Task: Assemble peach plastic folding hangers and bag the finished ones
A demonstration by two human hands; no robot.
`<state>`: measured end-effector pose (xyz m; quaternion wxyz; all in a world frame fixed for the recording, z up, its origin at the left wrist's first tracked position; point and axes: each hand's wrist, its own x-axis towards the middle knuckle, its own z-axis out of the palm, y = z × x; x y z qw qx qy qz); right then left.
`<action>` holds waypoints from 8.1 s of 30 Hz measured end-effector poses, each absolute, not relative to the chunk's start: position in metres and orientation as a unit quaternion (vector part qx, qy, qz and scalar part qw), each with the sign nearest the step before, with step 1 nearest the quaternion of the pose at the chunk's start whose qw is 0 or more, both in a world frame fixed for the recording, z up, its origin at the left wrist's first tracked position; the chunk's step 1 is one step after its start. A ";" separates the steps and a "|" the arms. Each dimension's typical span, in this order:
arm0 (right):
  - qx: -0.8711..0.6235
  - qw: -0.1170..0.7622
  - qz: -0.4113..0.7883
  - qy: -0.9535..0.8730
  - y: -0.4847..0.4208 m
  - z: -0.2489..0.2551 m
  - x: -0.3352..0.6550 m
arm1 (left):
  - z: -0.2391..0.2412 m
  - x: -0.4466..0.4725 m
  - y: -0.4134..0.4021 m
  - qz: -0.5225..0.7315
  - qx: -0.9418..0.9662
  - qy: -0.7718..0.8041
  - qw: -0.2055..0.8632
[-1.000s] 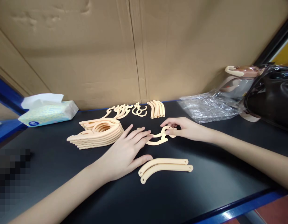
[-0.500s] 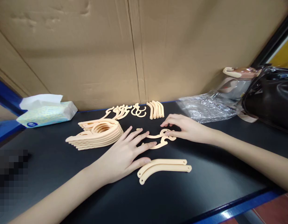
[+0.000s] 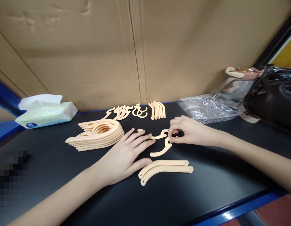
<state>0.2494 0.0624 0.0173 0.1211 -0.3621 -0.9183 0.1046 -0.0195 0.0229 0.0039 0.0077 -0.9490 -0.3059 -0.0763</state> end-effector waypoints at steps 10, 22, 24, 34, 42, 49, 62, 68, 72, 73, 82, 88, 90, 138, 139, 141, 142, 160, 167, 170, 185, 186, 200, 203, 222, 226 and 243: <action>-0.419 0.179 0.057 -0.888 0.069 0.008 0.249 | 0.003 -0.019 0.023 -0.062 -0.949 -0.309 0.001; -0.419 0.205 0.099 -0.879 0.074 -0.004 0.250 | 0.000 -0.019 0.023 -0.070 -0.939 -0.334 0.035; -0.419 0.206 0.102 -0.878 0.074 -0.004 0.249 | 0.000 -0.019 0.023 -0.063 -0.938 -0.338 0.038; -0.398 0.197 0.101 -0.890 0.074 -0.003 0.248 | -0.002 -0.020 0.023 -0.059 -0.934 -0.351 0.041; -0.408 0.196 0.114 -0.884 0.074 -0.004 0.250 | -0.002 -0.020 0.023 -0.077 -0.937 -0.339 0.033; -0.408 0.198 0.106 -0.885 0.075 -0.005 0.250 | -0.002 -0.021 0.023 -0.074 -0.937 -0.340 0.038; -0.430 0.200 0.104 -0.874 0.078 -0.005 0.255 | 0.007 -0.023 0.024 -0.112 -0.935 -0.306 0.136; -0.434 0.204 0.101 -0.872 0.078 -0.003 0.254 | 0.013 -0.021 0.020 -0.100 -0.928 -0.321 0.163; -0.431 0.210 0.075 -0.875 0.076 -0.002 0.253 | 0.014 -0.020 0.019 -0.106 -0.925 -0.340 0.133; -0.428 0.212 0.070 -0.875 0.075 -0.002 0.252 | 0.014 -0.020 0.019 -0.109 -0.923 -0.349 0.121; -0.383 0.241 0.029 -0.891 0.067 0.000 0.244 | 0.011 -0.021 0.015 -0.096 -0.903 -0.419 0.020; -0.345 0.281 0.012 -0.895 0.059 0.002 0.240 | 0.013 -0.021 0.015 -0.116 -0.917 -0.368 0.104; -0.331 0.297 0.014 -0.896 0.055 0.003 0.239 | 0.014 -0.021 0.015 -0.117 -0.921 -0.326 0.181; -0.189 0.276 0.077 -0.939 0.028 0.006 0.226 | 0.006 -0.024 0.019 -0.150 -0.913 -0.376 -0.050; -0.189 0.275 0.078 -0.939 0.028 0.006 0.226 | 0.006 -0.024 0.019 -0.151 -0.911 -0.378 -0.059; -0.189 0.275 0.085 -0.939 0.028 0.007 0.227 | 0.006 -0.024 0.018 -0.160 -0.909 -0.377 -0.070; -0.188 0.272 0.092 -0.939 0.028 0.008 0.227 | 0.006 -0.024 0.018 -0.166 -0.910 -0.374 -0.072; -0.230 0.249 0.145 -0.930 0.029 0.009 0.227 | 0.013 -0.024 0.010 -0.193 -0.924 -0.330 -0.028; -0.279 0.349 0.284 -0.848 0.038 0.000 0.227 | 0.019 -0.015 -0.004 -0.171 -0.964 -0.198 0.052; -0.287 0.364 0.343 -0.817 0.038 -0.003 0.224 | 0.017 -0.012 -0.009 -0.157 -0.969 -0.178 0.063; -0.315 0.324 0.471 -0.758 0.035 -0.003 0.217 | 0.005 -0.010 -0.003 -0.105 -0.962 -0.212 0.134; -0.315 0.323 0.469 -0.759 0.035 -0.004 0.217 | 0.004 -0.010 -0.003 -0.103 -0.961 -0.218 0.134; -0.320 0.336 0.436 -0.771 0.038 -0.007 0.220 | 0.009 -0.010 -0.004 -0.124 -0.957 -0.222 0.137; -0.316 0.335 0.439 -0.772 0.039 -0.007 0.220 | 0.014 -0.012 -0.001 -0.161 -0.949 -0.246 0.112; -0.320 0.322 0.434 -0.778 0.041 -0.008 0.220 | 0.020 -0.015 0.011 -0.320 -0.761 -0.385 -0.412; -0.317 0.317 0.436 -0.780 0.041 -0.008 0.220 | 0.023 -0.013 0.011 -0.313 -0.740 -0.395 -0.445; -0.312 0.312 0.489 -0.753 0.043 -0.009 0.221 | 0.012 -0.011 -0.002 -0.237 -0.804 -0.452 -0.306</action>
